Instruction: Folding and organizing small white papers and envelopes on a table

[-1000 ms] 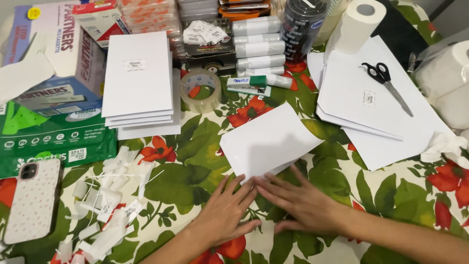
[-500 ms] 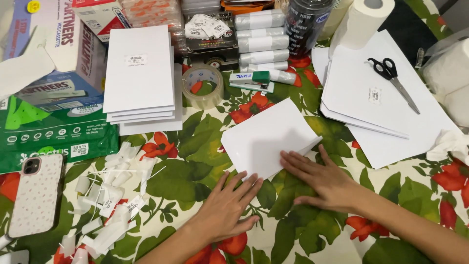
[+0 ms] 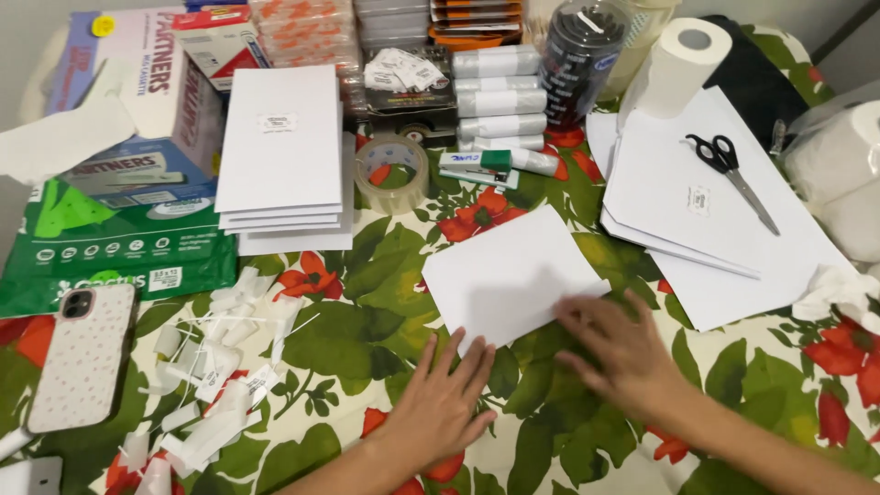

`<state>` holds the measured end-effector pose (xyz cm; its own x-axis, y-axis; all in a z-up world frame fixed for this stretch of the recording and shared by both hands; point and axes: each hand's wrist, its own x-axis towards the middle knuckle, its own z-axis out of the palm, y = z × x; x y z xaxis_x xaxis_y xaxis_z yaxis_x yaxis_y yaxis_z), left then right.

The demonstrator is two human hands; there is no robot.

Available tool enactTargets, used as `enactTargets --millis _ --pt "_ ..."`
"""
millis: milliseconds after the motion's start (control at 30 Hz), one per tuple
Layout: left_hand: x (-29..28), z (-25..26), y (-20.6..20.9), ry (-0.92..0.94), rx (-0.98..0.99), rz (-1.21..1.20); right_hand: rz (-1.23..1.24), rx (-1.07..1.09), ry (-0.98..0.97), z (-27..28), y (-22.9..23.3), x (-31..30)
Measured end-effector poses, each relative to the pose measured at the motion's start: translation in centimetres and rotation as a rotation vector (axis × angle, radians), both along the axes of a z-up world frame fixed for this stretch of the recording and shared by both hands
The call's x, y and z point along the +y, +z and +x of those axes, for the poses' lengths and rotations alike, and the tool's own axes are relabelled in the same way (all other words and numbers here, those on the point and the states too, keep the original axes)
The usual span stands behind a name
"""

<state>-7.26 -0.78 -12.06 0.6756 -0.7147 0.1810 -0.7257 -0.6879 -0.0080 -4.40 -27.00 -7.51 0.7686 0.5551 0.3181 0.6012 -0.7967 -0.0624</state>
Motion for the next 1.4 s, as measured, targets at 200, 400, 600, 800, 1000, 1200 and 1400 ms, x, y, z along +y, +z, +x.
enactTargets --millis 200,400,600,800,1000,1200,1400 --pt "-2.3 -2.7 3.1 -0.181 0.509 -0.192 0.088 -0.018 0.128 0.2 -3.7 1.9" --pt "-1.3 -2.5 3.7 -0.353 0.603 -0.113 0.038 -0.087 0.186 3.4 -5.2 1.2" --pt "3.8 0.0 3.8 -0.198 0.282 -0.156 0.090 -0.136 0.166 4.6 -4.1 1.1" --pt "2.8 0.5 2.7 -0.227 0.043 -0.166 0.081 0.136 0.368 7.1 -2.0 3.0" --pt "0.7 3.0 1.5 -0.242 -0.132 -0.168 0.089 0.142 0.421 9.3 -0.8 4.6" --pt "0.1 4.1 0.1 -0.185 -0.231 -0.110 0.289 0.064 0.417 7.1 0.5 1.8" --pt "-1.1 5.5 -1.9 -0.145 -0.305 -0.249 0.303 -0.010 0.394 4.6 -2.4 -0.5"
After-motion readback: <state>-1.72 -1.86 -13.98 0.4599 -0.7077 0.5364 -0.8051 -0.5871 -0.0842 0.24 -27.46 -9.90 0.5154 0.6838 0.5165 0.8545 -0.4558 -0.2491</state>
